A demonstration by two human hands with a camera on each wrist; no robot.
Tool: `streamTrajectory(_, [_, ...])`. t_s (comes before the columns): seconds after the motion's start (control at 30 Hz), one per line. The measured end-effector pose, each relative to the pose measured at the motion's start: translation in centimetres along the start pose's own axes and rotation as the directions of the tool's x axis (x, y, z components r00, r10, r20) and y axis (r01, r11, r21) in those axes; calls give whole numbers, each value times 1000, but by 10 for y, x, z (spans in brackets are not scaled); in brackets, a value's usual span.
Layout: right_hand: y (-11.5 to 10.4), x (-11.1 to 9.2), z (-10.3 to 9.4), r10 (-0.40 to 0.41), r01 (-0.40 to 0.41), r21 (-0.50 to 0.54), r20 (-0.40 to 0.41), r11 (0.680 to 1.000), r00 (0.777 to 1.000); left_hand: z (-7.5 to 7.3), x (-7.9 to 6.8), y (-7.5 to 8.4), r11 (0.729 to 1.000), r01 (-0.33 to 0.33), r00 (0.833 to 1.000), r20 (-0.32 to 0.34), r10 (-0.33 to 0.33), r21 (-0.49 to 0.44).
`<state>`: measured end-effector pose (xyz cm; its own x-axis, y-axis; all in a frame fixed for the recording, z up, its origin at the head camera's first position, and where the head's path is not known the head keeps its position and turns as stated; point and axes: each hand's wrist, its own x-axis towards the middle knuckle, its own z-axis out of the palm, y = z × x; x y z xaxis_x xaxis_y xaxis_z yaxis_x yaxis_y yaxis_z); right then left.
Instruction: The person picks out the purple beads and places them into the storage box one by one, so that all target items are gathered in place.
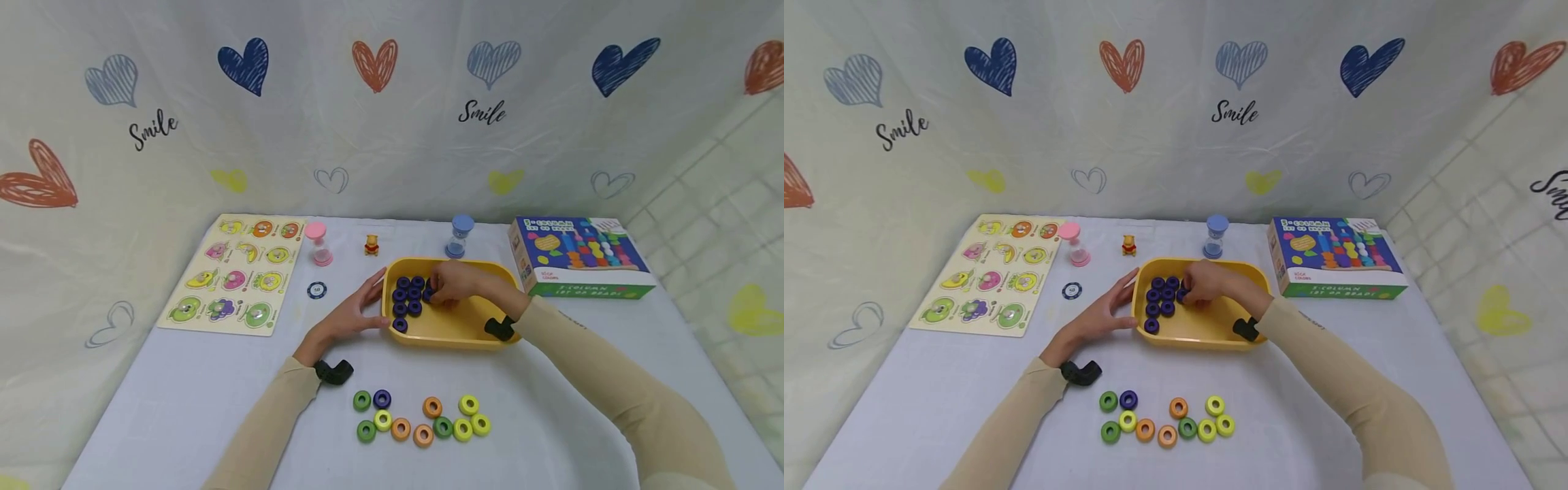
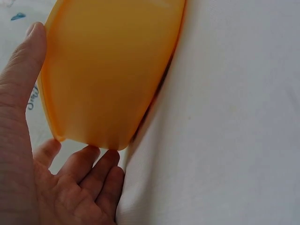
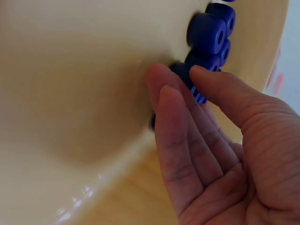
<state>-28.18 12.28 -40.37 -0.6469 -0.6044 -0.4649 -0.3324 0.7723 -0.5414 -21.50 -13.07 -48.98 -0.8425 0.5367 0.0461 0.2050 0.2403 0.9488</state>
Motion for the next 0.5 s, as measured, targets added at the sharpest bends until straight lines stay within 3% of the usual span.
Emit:
streamTrajectory(0.23, [-7, -13, -6, -47, 45, -67, -36, 997, 998, 0, 0, 2, 1000, 6, 1000, 0, -6, 1])
streamTrajectory(0.4, [-29, -30, -3, -122, 102, -165, -115, 981, 986, -1, -1, 5, 999, 33, 999, 0, -33, 5])
streamTrajectory(0.5, [-46, -44, 5, -195, 156, -224, -163, 962, 967, -1, -3, 13, 999, 41, 999, 21, -40, -12])
